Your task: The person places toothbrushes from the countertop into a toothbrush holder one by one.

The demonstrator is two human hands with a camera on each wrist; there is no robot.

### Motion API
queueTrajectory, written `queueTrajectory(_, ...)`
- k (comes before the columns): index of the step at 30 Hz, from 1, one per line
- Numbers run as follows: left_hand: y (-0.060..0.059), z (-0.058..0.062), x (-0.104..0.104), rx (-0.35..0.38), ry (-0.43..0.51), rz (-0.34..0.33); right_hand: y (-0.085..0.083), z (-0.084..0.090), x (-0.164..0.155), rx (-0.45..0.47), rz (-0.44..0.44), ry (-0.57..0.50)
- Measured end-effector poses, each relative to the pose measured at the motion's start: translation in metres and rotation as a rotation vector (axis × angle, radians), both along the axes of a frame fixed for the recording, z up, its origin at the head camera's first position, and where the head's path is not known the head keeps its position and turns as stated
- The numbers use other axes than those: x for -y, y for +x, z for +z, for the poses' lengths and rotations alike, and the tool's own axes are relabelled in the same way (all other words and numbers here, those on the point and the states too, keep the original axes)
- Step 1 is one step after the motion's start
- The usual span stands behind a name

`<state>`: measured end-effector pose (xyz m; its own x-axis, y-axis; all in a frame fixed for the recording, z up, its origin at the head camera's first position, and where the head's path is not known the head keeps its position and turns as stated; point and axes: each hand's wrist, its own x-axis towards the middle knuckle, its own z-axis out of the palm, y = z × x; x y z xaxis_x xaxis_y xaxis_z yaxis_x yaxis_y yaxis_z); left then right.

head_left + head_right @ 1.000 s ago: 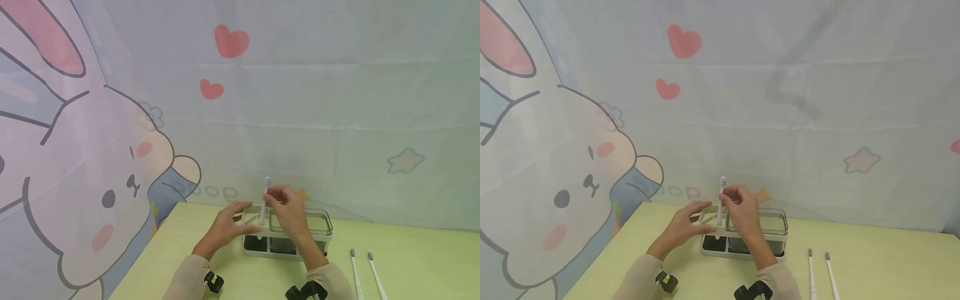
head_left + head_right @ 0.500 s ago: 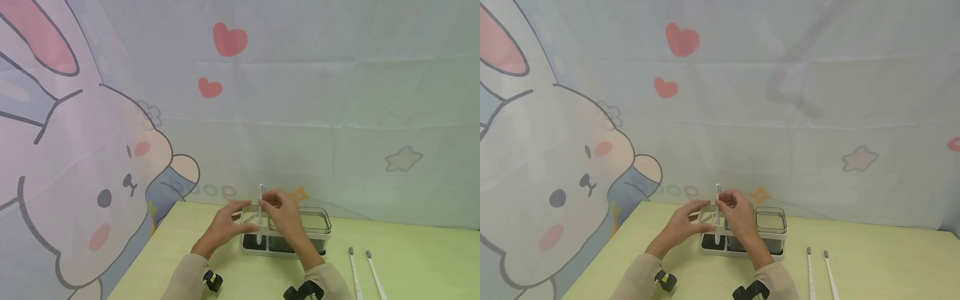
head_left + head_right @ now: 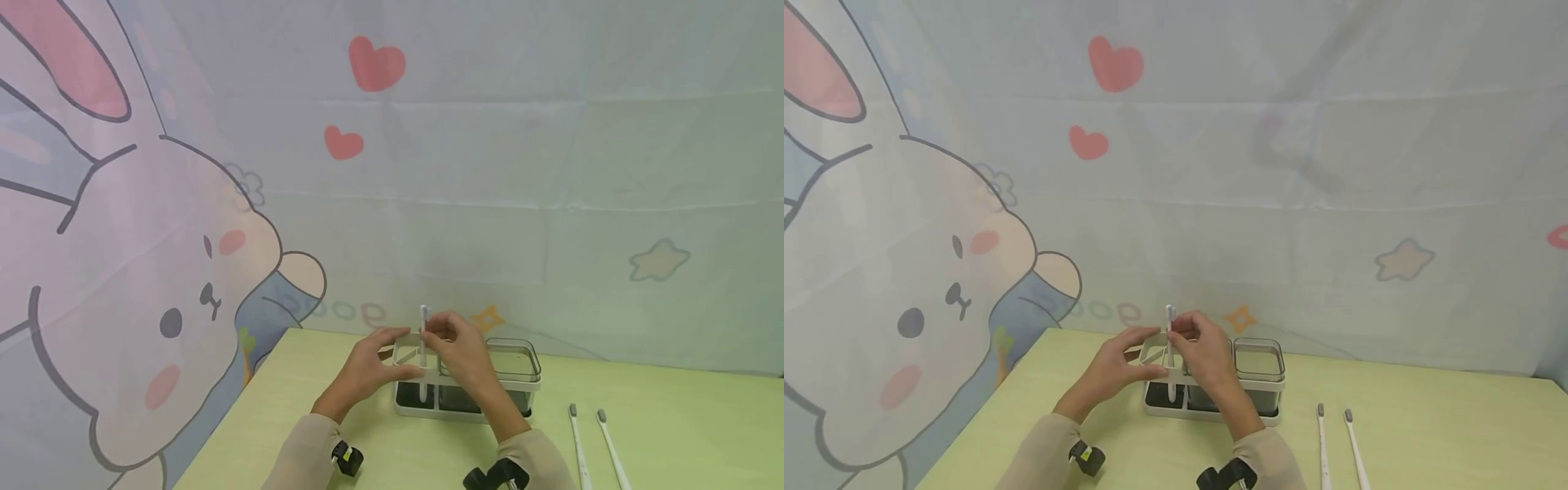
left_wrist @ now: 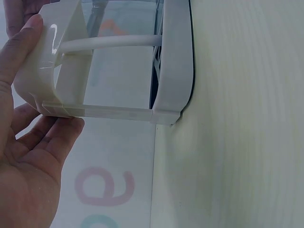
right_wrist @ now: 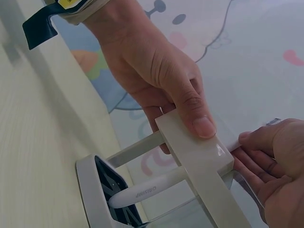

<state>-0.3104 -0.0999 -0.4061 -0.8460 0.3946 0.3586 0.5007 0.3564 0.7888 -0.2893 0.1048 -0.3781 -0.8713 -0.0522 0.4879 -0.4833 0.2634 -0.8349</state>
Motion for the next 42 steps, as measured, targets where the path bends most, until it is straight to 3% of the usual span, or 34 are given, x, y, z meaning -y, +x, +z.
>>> queueTrajectory(27, 0.0, 0.0, 0.0, -0.004, 0.015, -0.007, -0.003, 0.0, 0.004, 0.021, -0.045, 0.126)
queueTrajectory(42, -0.001, 0.0, 0.001, -0.002, 0.01, -0.008, 0.004, 0.006, -0.01, 0.003, 0.033, 0.087)
